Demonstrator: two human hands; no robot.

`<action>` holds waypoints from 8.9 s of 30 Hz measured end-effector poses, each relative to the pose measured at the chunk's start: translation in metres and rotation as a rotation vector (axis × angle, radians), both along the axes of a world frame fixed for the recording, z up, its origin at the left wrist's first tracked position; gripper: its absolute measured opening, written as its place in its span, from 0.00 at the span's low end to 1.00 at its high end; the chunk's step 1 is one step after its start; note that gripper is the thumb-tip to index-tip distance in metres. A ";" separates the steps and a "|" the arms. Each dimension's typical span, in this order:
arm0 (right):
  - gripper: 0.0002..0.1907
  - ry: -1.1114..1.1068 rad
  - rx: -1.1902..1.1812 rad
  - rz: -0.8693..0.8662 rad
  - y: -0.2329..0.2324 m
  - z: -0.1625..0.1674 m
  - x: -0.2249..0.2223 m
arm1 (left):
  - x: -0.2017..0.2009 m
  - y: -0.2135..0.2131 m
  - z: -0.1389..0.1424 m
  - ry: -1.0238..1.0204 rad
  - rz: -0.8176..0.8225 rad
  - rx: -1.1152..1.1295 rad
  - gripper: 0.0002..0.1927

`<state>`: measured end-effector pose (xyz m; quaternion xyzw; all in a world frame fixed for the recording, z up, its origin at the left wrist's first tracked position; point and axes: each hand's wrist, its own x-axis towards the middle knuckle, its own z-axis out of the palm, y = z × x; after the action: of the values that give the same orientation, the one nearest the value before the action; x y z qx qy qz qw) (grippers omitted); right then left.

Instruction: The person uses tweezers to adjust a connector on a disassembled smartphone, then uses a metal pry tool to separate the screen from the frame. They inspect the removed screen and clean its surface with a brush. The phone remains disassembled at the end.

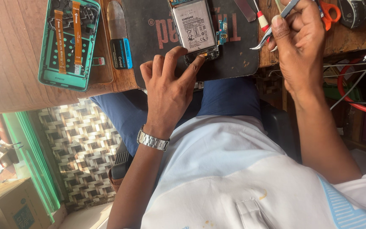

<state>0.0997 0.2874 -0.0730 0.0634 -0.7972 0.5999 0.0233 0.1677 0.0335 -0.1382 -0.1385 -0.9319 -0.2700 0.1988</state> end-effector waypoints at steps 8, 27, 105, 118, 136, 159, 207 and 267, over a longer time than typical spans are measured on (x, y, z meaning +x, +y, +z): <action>0.07 0.158 -0.086 0.180 -0.022 -0.010 0.011 | 0.001 -0.001 -0.001 0.004 0.001 -0.011 0.22; 0.05 0.290 0.098 0.215 -0.050 -0.033 0.009 | 0.001 0.000 0.003 0.022 0.011 0.024 0.22; 0.09 0.224 0.291 0.144 -0.029 -0.015 0.006 | -0.109 -0.007 0.030 -0.299 0.276 0.566 0.37; 0.17 -0.118 -0.057 0.339 -0.054 0.001 0.010 | -0.084 -0.023 0.005 -0.366 -0.341 1.303 0.40; 0.19 0.068 -0.043 0.445 -0.082 0.033 0.002 | -0.069 -0.040 0.018 -0.365 -0.607 1.355 0.50; 0.10 0.104 -0.042 0.443 -0.099 0.042 -0.036 | -0.071 -0.036 0.016 -0.332 -0.528 1.279 0.46; 0.08 0.153 0.054 0.435 -0.102 0.063 -0.047 | -0.076 -0.034 0.012 -0.299 -0.465 1.201 0.45; 0.17 0.369 0.457 0.487 -0.079 0.076 -0.037 | -0.055 0.002 0.052 -0.060 -0.142 0.875 0.42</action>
<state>0.0622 0.2080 0.0031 0.3617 -0.8544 0.3730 0.0084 0.1130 0.0359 -0.0863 -0.0971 -0.7233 -0.6560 0.1924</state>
